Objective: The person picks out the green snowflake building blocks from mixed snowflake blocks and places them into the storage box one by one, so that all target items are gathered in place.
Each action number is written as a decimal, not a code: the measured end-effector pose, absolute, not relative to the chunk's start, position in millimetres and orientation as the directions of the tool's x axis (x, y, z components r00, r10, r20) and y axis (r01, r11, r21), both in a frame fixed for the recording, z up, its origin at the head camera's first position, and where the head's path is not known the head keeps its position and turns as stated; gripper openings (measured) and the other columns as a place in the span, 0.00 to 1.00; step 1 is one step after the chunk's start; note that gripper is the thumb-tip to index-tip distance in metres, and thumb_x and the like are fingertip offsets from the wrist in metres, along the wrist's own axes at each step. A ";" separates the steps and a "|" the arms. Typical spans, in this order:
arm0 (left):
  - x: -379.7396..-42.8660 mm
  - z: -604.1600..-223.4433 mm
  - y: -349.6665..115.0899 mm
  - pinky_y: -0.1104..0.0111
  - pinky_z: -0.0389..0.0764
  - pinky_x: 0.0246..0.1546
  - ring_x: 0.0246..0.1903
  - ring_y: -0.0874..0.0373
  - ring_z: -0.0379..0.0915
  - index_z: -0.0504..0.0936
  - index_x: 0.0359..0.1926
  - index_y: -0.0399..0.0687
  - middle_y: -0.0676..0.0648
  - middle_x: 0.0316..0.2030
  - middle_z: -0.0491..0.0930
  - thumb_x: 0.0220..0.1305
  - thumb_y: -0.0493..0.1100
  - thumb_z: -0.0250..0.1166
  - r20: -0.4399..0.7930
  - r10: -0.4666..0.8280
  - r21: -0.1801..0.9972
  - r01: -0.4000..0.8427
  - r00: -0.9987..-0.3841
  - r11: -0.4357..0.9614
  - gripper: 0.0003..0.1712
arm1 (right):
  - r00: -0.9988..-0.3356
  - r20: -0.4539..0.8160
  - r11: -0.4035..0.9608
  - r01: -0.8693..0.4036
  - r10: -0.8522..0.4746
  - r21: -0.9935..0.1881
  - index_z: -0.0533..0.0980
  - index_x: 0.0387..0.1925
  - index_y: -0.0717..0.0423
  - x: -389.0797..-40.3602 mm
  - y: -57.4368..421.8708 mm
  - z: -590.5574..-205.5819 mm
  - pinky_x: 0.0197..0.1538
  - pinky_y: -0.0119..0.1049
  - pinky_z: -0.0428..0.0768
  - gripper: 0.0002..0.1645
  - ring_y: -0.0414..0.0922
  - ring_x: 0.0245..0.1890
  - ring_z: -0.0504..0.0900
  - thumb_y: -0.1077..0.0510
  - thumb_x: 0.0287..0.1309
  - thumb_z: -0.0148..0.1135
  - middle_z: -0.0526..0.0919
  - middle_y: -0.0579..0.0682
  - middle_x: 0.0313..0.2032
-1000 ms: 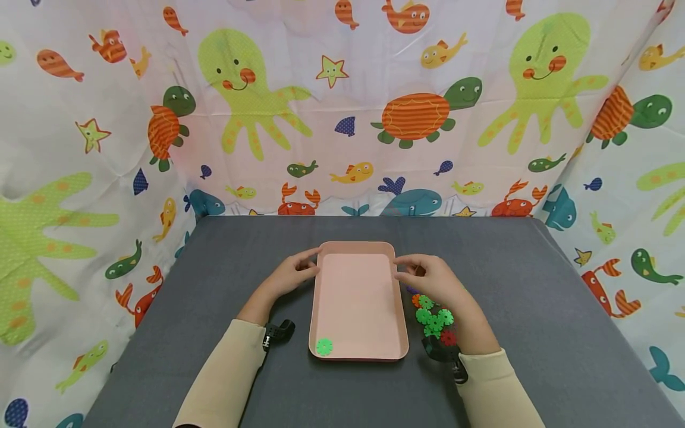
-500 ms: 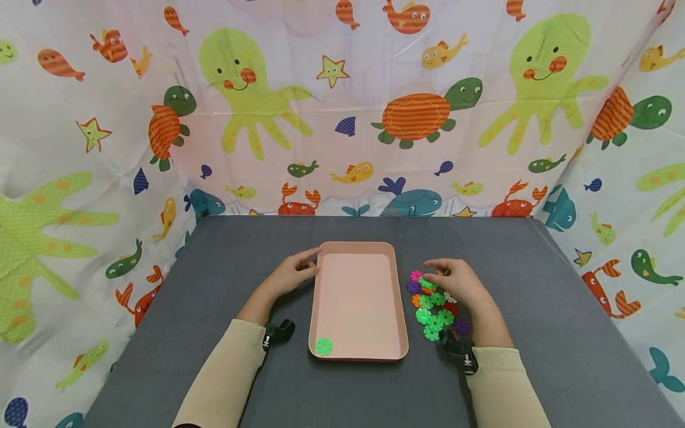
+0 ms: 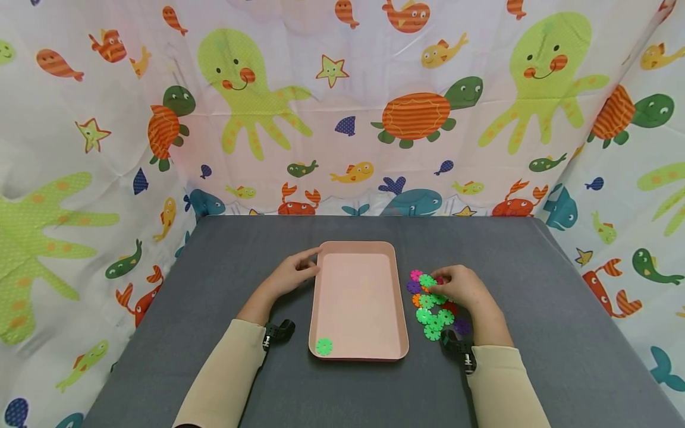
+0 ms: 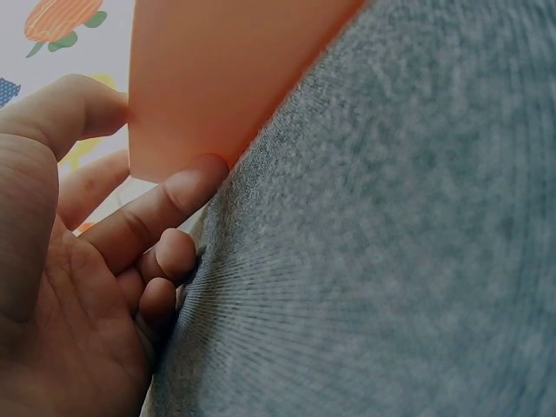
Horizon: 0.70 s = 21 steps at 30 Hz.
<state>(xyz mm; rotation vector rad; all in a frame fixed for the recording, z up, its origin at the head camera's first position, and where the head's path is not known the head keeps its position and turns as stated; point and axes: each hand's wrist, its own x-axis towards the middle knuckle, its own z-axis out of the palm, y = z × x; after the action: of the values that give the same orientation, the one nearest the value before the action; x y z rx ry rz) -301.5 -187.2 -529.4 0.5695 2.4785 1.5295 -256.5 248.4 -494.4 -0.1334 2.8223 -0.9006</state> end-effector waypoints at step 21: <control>-284.2 -499.7 -180.7 0.64 0.70 0.27 0.24 0.55 0.65 0.64 0.76 0.35 0.41 0.37 0.80 0.75 0.36 0.61 0.052 0.439 0.898 0.234 -0.897 0.372 0.33 | -0.976 -0.002 0.755 -0.167 -0.217 -0.634 0.83 0.54 0.58 -239.8 236.5 -444.5 0.32 0.42 0.77 0.21 0.47 0.31 0.77 0.53 0.61 0.70 0.82 0.52 0.42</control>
<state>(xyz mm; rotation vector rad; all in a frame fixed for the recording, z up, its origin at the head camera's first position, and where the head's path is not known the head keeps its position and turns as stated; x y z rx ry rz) -284.2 -180.7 -499.7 0.6052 2.4340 1.5436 -239.8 236.5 -444.5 -0.3148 2.8724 -1.0264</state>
